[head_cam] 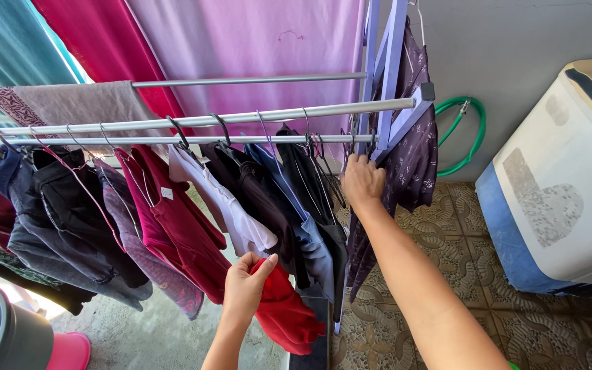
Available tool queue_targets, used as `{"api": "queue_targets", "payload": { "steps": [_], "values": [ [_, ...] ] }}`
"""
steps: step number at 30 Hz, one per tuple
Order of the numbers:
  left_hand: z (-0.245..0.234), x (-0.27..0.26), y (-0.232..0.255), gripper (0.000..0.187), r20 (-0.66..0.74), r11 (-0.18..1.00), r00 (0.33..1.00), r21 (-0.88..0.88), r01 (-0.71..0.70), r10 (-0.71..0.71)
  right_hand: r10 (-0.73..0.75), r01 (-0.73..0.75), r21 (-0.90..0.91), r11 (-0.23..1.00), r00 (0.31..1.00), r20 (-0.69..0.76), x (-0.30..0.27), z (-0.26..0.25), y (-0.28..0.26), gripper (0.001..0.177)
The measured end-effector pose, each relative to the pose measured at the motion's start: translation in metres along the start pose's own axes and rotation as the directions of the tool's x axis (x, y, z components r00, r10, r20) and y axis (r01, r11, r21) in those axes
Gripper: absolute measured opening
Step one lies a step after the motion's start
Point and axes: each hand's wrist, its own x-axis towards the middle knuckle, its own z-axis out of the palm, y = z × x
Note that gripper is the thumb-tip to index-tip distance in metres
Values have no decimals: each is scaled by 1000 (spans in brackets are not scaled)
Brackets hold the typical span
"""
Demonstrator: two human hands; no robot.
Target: The recorder hangs various pieces of wet laundry from a bucket onto a drying rack using plastic hangers.
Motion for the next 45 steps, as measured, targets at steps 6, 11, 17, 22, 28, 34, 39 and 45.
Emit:
{"api": "queue_targets", "payload": {
  "steps": [6, 11, 17, 22, 28, 34, 39, 45],
  "values": [
    [-9, 4, -3, 33, -7, 1000, 1000, -7, -28, 28, 37, -51, 198, 979, 997, 74, -7, -35, 5, 20],
    [-6, 7, -2, 32, -7, 1000, 1000, -14, -26, 26, -53, 16, 249, 968, 988, 143, -1, -33, -2, 21],
    [-4, 7, 0, 33, -14, 1000, 1000, 19, 8, -7, -42, -1, 177, 984, 970, 240, 9, -44, -7, 25],
    [-13, 8, -6, 33, -24, 1000, 1000, 24, -15, 16, 122, -182, 235, 955, 961, 248, -3, -33, 17, 29],
    [-10, 7, -3, 31, -24, 999, 999, 27, -22, 23, 127, -187, 243, 952, 962, 241, -13, -21, 28, 20],
    [-5, -2, 6, 29, 2, 999, 1000, -18, -28, 28, 154, -313, 339, 887, 894, 422, -21, 42, 53, 40],
    [-12, -8, 0, 32, -13, 1000, 1000, -3, -27, 27, 289, -528, 512, 678, 831, 476, -50, 43, 41, 33],
    [-3, -15, 11, 29, 13, 1000, 1000, 22, -14, 13, 162, -421, 814, 400, 907, 390, -74, -18, 9, 25]
  ]
}}
